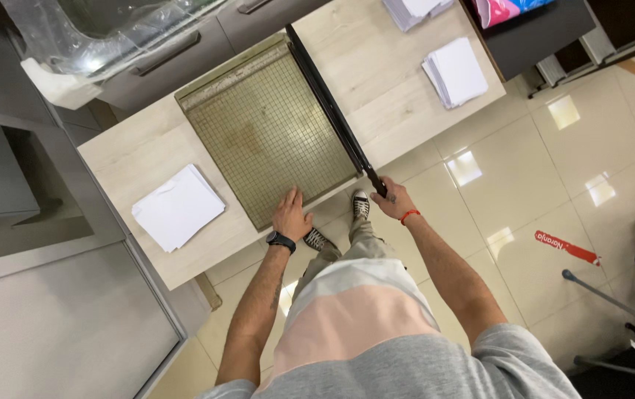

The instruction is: The person picks up stacks of white paper from a table and a paper cutter, aligns them by tapping them on the surface, and organizes them into separate piles on the table.

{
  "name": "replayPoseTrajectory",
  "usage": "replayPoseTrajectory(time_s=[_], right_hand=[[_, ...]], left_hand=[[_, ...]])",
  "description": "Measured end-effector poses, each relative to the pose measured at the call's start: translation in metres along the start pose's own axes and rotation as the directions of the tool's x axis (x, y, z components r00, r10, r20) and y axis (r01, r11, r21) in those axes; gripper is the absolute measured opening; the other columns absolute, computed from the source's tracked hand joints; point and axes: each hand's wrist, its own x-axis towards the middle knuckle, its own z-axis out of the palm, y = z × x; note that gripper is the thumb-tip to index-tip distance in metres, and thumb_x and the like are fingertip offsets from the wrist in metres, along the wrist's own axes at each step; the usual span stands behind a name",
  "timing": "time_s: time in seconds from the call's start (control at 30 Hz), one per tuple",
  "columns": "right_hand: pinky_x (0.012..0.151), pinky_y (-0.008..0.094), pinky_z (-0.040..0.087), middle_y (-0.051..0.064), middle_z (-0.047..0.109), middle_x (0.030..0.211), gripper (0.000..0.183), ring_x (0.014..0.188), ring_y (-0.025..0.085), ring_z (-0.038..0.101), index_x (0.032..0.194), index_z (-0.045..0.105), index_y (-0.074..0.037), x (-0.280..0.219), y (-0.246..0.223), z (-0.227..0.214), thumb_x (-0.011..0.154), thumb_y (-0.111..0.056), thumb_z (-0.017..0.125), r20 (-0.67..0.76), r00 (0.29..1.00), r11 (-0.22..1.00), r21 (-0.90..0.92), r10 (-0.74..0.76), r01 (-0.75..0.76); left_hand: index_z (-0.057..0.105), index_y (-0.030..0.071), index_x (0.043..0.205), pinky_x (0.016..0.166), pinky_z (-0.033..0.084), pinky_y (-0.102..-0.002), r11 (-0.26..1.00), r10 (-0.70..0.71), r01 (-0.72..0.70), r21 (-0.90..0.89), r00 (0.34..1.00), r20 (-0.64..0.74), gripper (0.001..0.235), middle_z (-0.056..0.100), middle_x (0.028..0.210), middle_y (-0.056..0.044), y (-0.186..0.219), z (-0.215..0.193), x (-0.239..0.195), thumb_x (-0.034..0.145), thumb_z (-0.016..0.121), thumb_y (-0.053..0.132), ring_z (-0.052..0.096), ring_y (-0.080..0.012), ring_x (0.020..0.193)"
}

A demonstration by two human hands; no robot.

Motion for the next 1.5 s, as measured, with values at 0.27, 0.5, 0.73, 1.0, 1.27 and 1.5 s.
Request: replayPoseTrajectory(time_s=[0.27,0.5,0.73,1.0,1.27,1.5], right_hand=[[0.068,0.059,0.061,0.026,0.083,0.085,0.060,0.078,0.047,0.086,0.167,0.079,-0.004,-0.087,-0.133,-0.074,0.110,-0.016,0.090,-0.437,0.740,0.848,-0.113,-0.511,0.518],[0.073,0.051,0.070,0.016,0.089,0.094,0.050,0.080,0.039,0.088,0.150,0.096,-0.007,-0.040,-0.248,-0.167,0.105,-0.023,0.108,-0.606,0.215,0.518,-0.383,-0.766,0.765],[0.103,0.049,0.070,0.019,0.083,0.136,0.047,0.125,0.033,0.077,0.146,0.086,-0.005,0.016,-0.388,-0.257,0.126,-0.047,0.095,-0.551,0.122,0.319,-0.277,-0.825,0.906],[0.113,0.044,0.067,0.008,0.095,0.123,0.078,0.125,0.024,0.090,0.146,0.085,-0.012,0.143,-0.532,-0.303,0.121,-0.082,0.062,-0.448,0.501,0.407,0.294,-0.740,0.865],[0.104,0.040,0.061,0.001,0.076,0.121,0.071,0.112,0.018,0.074,0.137,0.074,-0.012,0.301,-0.607,-0.294,0.116,-0.079,0.077,-0.293,0.580,0.474,0.360,-0.760,0.803],[0.107,0.036,0.065,0.000,0.078,0.126,0.079,0.115,0.017,0.075,0.140,0.076,-0.014,0.358,-0.628,-0.281,0.105,-0.084,0.082,-0.203,0.752,0.653,0.390,-0.627,0.649]], left_hand=[[0.075,0.003,0.173,0.137,0.063,-0.063,0.994,-0.037,0.037,0.104,0.999,0.000,0.072,0.052,0.194,-0.017,-0.004,0.021,0.020,0.120,0.078,0.052,0.066,-0.0391,0.172],[0.082,0.002,0.166,0.128,0.071,-0.061,0.997,-0.040,0.036,0.065,0.997,0.059,0.070,0.064,0.189,-0.021,-0.002,0.006,0.031,0.119,0.077,0.054,0.075,-0.0420,0.164],[0.056,0.004,0.187,0.145,0.052,-0.063,0.997,-0.072,0.073,-0.024,0.997,0.013,0.091,0.060,0.189,-0.021,-0.017,-0.002,0.054,0.117,0.080,0.059,0.054,-0.0452,0.176],[0.048,0.008,0.193,0.156,0.033,-0.067,0.954,-0.293,0.296,-0.048,0.954,0.067,0.089,0.031,0.210,-0.019,0.004,-0.015,0.049,0.122,0.081,0.052,0.028,-0.0433,0.194],[0.075,0.002,0.168,0.149,0.045,-0.065,0.938,-0.332,0.323,-0.126,0.942,-0.057,0.069,0.060,0.190,-0.020,0.008,-0.033,0.059,0.120,0.084,0.050,0.048,-0.0435,0.182],[0.080,0.005,0.165,0.149,0.044,-0.055,0.942,-0.327,0.306,-0.135,0.930,-0.168,0.075,0.068,0.185,-0.016,0.000,-0.014,0.066,0.112,0.090,0.057,0.052,-0.0395,0.180]])
